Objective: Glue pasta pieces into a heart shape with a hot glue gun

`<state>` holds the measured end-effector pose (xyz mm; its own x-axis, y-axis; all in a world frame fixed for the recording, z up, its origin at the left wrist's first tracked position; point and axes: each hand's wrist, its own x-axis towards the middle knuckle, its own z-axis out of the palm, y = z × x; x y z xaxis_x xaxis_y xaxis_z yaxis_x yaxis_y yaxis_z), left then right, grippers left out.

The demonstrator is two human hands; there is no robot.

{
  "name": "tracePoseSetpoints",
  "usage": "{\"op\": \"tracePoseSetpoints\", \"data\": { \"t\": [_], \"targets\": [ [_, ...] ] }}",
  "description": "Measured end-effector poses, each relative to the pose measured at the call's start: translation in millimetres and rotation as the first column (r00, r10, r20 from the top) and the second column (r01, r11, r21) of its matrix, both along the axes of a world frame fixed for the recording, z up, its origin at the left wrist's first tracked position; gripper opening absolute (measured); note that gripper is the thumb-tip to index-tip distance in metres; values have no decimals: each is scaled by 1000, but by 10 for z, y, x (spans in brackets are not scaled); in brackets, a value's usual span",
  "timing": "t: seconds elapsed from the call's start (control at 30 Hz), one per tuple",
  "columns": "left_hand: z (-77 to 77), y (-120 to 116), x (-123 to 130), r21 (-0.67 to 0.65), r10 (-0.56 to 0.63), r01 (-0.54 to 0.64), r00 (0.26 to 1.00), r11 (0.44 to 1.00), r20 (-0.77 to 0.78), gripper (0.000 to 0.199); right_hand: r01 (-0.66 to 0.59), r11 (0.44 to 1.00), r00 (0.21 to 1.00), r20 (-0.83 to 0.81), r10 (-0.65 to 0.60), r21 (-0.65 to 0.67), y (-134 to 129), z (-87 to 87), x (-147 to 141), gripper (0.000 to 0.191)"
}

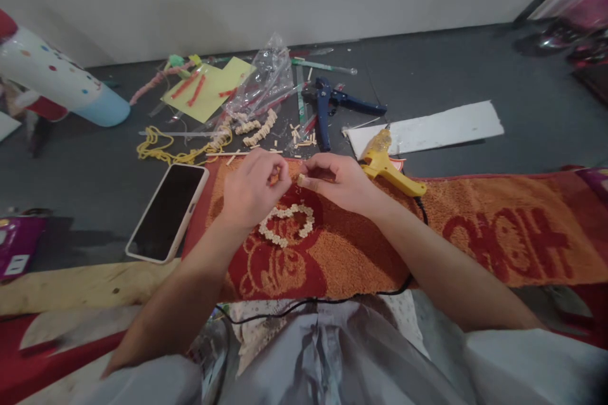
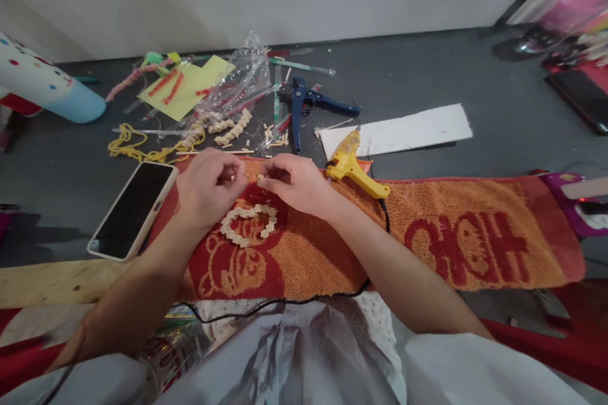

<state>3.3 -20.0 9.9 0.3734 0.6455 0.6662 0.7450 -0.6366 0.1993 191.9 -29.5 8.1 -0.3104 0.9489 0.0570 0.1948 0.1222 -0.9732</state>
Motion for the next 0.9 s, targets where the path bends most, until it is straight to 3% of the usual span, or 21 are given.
{"op": "tracePoseSetpoints", "data": {
  "t": [0.13,0.3,0.47,0.53,0.57,0.63,0.73,0.83,0.9],
  "targets": [
    [45,18,-43,-90,151,-142,982,986,112,7,-27,986,970,-244,-15,-166,16,-15,1,20],
    [35,17,-40,-227,190,-185,982,956,2,10,-103,970,841,-540,-33,-219,33,15,32,27],
    [-13,68,-30,-329,238,-243,970,913,-57,14,-168,946,769,-637,-51,-279,21,44,63,26],
    [-28,86,-34,-332,212,-208,977,920,-23,7,-173,937,753,-654,-73,-303,18,44,60,28],
    [-32,87,-33,-313,176,-163,984,936,14,15,-170,934,749,-657,-86,-315,18,42,54,28],
    [-32,71,-22,-239,56,-31,994,970,97,23,-161,927,753,-649,-107,-339,22,30,39,29],
    [-25,9,17,-141,-108,136,976,981,189,19,-171,912,775,-623,-108,-372,33,3,17,30],
    [-31,-52,52,-181,-136,189,953,965,270,20,-164,916,804,-588,-91,-365,39,-21,0,34],
    [-42,-71,58,-230,-150,226,939,946,309,22,-93,948,836,-540,-91,-303,32,-29,-17,35]
  ]
}}
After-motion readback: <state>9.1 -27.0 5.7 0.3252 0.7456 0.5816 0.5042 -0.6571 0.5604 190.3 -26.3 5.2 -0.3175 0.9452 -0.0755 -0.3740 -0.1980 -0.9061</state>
